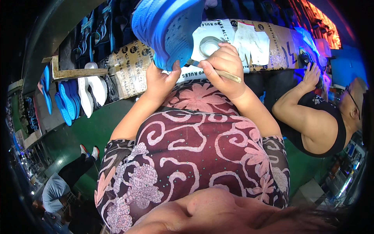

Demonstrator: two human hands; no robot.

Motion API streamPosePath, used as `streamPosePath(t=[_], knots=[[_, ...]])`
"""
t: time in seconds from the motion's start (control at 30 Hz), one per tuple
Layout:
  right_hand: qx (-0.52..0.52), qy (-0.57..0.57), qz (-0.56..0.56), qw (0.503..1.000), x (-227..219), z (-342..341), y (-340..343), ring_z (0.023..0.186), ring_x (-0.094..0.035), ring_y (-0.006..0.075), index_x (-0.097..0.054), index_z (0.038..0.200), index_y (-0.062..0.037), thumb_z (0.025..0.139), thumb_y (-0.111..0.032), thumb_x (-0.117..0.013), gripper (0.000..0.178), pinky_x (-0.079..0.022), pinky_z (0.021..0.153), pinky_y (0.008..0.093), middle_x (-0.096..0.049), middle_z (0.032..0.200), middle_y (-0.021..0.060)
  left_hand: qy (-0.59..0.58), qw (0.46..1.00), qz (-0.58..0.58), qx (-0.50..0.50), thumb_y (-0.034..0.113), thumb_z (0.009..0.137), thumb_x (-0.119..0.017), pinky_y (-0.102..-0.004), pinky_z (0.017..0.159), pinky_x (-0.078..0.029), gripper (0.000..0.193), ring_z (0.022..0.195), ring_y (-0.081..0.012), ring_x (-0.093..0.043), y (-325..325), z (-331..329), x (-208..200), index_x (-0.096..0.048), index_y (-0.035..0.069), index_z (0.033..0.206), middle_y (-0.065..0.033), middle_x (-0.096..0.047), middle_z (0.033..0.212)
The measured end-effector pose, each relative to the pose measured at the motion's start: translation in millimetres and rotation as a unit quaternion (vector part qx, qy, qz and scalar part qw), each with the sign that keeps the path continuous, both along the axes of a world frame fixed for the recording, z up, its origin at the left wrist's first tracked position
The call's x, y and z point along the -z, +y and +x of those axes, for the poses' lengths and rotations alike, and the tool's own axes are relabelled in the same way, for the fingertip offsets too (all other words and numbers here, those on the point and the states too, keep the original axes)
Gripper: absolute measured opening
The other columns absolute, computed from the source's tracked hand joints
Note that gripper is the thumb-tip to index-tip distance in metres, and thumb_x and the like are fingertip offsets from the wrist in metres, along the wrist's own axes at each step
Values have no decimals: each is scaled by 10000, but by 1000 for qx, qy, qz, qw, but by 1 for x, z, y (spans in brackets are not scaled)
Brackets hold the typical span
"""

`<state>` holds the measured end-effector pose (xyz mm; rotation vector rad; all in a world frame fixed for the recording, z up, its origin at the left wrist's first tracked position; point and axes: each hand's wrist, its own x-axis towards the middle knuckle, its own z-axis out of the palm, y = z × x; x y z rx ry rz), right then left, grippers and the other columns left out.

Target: The person repeatedly picks up shoe soles, applies liquid from a container onto the soles using a brush, and places them onto a conveyor belt.

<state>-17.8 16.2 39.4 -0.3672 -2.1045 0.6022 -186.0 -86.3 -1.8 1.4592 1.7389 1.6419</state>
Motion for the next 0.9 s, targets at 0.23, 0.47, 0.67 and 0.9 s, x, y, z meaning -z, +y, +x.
streamPosePath(t=[0.23, 0.47, 0.67, 0.9], knots=[[8, 24, -32, 999, 4, 2, 5, 551, -510, 222, -612, 590, -71, 772, -175, -638, 211, -406, 734, 354, -536, 549, 32, 47, 999, 15, -4, -18, 780, -600, -266, 700, -470, 164, 780, -133, -594, 2, 0, 0, -597, -34, 942, -88, -634, 873], [6, 7, -24, 1000, 3, -1, -3, 548, -509, 217, -625, 603, -70, 795, -191, -622, 227, -400, 729, 347, -540, 547, 30, 79, 991, 109, -5, 16, 723, -647, -288, 666, -485, 253, 734, -196, -620, 9, 0, 3, -585, 22, 968, -110, -619, 836], [11, 48, -100, 994, -3, 1, -7, 535, -497, 211, -619, 594, -70, 816, -181, -610, 248, -393, 695, 323, -536, 543, 40, 93, 988, 125, 9, 38, 710, -707, -305, 744, -489, 287, 849, -237, -637, 7, 2, -6, -614, 7, 980, -129, -646, 946], [25, 58, -60, 996, 2, -3, -3, 530, -483, 219, -593, 590, -67, 794, -167, -621, 228, -383, 696, 333, -506, 528, 37, 133, 987, 83, 39, 10, 707, -700, -303, 770, -486, 329, 872, -237, -635, 5, -6, -8, -613, -18, 1023, -139, -642, 982]])
